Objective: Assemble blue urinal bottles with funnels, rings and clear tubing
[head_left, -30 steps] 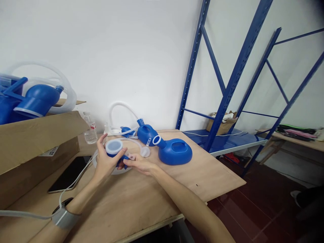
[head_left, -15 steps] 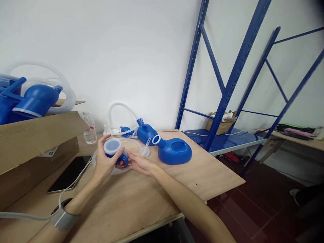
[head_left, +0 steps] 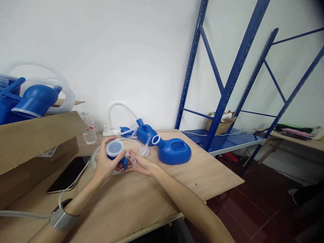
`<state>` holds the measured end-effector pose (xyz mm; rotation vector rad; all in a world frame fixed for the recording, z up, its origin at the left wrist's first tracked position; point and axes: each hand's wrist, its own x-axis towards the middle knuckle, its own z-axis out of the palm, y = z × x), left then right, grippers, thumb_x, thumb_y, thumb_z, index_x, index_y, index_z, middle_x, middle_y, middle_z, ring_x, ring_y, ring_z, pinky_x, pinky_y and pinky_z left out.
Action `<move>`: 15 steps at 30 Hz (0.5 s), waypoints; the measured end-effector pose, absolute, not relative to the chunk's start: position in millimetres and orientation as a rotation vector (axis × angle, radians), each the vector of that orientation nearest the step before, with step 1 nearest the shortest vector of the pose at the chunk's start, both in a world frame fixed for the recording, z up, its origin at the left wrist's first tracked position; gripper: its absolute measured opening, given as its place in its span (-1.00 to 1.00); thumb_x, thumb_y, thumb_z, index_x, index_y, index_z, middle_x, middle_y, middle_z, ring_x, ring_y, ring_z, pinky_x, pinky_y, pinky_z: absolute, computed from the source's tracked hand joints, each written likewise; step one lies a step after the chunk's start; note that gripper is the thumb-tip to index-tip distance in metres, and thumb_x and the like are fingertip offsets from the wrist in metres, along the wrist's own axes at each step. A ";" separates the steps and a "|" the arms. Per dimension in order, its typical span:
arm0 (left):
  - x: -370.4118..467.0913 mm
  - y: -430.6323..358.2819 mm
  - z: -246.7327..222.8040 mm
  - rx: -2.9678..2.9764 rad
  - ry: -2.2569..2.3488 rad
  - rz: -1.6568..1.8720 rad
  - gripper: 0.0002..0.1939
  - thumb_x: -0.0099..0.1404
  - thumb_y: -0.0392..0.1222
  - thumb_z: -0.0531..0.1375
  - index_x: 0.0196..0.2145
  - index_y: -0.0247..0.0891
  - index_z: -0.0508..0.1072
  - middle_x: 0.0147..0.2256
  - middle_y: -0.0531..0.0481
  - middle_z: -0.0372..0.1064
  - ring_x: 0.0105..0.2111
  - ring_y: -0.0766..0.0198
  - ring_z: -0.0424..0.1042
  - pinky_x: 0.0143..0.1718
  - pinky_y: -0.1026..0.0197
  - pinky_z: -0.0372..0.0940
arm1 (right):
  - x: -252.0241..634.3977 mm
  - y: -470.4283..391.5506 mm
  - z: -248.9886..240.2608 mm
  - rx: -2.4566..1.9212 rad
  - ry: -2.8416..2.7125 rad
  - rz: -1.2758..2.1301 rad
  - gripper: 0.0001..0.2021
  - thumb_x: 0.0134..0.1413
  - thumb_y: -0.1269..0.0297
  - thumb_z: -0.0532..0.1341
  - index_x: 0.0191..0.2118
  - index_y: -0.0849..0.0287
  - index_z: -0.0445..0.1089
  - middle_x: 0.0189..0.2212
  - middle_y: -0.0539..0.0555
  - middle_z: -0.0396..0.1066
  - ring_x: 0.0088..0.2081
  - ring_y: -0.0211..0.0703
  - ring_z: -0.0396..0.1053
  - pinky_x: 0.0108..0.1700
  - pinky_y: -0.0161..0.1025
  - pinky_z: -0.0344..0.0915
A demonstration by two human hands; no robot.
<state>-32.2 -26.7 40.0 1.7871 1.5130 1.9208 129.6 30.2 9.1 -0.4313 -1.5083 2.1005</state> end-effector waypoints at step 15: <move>-33.6 -24.0 37.5 1.792 1.469 1.928 -0.28 0.09 0.10 0.37 0.14 -0.19 0.29 -0.08 -0.07 0.46 -0.15 0.08 0.51 -0.04 0.07 0.38 | 120.5 25.7 10.2 -0.472 -1.704 1.668 -0.24 -0.18 -0.54 0.28 -0.45 0.24 0.56 -0.47 0.14 0.55 -0.32 -0.05 0.55 -0.01 -0.07 0.43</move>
